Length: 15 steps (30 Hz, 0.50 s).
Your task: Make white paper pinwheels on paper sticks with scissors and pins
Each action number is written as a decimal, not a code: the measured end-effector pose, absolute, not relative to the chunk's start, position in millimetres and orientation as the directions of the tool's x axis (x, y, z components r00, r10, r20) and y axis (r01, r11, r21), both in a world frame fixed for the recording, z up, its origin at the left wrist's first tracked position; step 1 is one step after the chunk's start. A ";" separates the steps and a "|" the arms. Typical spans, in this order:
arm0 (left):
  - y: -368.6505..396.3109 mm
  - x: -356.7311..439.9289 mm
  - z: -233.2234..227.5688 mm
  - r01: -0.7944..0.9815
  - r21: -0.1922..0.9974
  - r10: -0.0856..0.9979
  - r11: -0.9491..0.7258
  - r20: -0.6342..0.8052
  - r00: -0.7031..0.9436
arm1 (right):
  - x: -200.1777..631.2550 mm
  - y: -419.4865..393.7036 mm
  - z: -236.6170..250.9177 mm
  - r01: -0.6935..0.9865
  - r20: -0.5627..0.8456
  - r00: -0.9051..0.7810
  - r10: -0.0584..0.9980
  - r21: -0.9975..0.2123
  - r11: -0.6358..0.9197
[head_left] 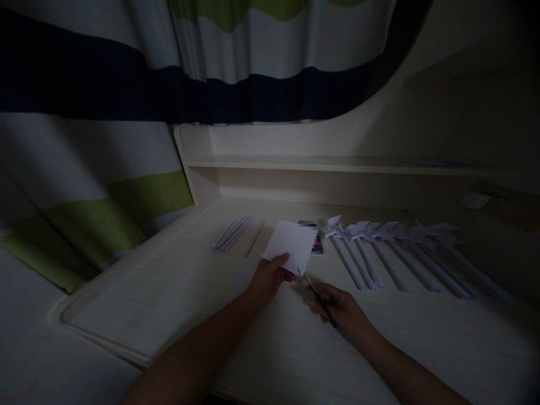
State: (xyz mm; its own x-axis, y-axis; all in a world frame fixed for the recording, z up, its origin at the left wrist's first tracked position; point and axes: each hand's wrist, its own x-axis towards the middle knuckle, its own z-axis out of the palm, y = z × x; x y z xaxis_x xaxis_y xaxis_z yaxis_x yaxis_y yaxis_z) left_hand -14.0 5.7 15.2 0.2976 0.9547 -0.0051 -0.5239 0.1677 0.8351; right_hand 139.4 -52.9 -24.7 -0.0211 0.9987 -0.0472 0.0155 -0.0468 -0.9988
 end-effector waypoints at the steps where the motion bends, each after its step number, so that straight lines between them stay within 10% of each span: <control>1: 6.4 -14.7 14.3 -0.522 0.837 0.957 0.163 -0.004 0.292 | 141.6 -52.0 -22.5 -0.019 -0.049 0.006 0.999 -0.999 -0.048; 15: 1.7 -22.6 9.1 0.102 0.977 0.698 0.187 -0.206 0.686 | 167.8 -49.8 10.9 -0.343 -0.096 0.140 0.985 -0.938 -0.043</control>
State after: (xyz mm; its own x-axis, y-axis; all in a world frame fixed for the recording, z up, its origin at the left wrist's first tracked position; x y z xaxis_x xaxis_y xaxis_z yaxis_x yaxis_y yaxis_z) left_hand -22.6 1.7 9.1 0.6857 0.6982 -0.2055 0.1025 0.1869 0.9770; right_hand 167.8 -49.8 10.9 0.1405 0.9854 -0.0962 -0.3433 -0.0427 -0.9382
